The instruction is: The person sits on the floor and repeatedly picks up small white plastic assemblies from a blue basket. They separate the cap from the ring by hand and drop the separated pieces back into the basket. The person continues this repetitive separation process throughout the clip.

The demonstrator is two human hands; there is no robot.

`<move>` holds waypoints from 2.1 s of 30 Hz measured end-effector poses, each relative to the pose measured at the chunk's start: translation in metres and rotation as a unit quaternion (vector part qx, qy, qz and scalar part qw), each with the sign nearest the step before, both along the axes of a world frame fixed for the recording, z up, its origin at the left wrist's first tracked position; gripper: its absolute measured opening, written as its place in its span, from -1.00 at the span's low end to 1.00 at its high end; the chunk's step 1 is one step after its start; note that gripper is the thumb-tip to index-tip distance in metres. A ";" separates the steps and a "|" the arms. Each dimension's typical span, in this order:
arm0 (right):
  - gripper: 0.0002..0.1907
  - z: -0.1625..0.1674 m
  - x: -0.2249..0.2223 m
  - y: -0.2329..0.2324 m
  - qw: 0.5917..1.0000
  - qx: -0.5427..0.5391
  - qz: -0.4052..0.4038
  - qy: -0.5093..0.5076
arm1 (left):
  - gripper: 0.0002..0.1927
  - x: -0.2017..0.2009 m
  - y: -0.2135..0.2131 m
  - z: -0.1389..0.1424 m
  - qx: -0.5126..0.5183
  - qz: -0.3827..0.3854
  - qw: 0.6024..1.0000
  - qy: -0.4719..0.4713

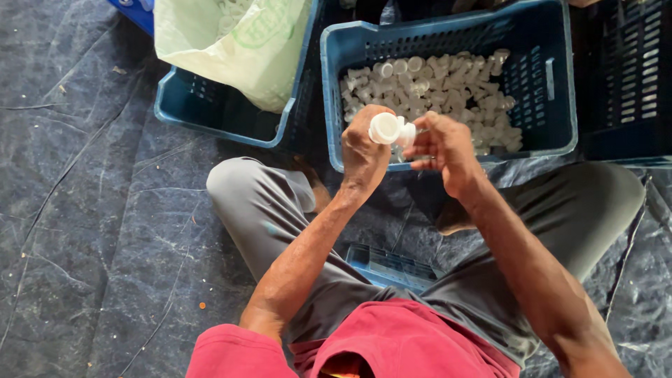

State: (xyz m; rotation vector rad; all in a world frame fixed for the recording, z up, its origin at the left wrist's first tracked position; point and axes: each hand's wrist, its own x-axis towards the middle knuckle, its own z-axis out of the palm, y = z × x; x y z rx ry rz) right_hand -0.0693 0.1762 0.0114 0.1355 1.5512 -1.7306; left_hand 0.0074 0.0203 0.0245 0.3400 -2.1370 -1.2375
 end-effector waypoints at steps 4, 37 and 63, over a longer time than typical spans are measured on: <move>-0.62 0.000 0.002 -0.004 0.996 -0.016 0.062 0.065 | -0.88 0.000 0.002 0.000 -0.023 -0.016 1.000 -0.003; -0.37 -0.035 0.001 0.004 0.980 -0.159 0.115 -0.023 | -0.82 0.000 -0.003 -0.001 -0.045 -0.036 0.998 -0.025; -0.72 -0.031 -0.009 0.012 0.985 -0.141 -0.076 -0.070 | -0.87 0.007 -0.008 0.005 -0.035 -0.045 0.993 -0.102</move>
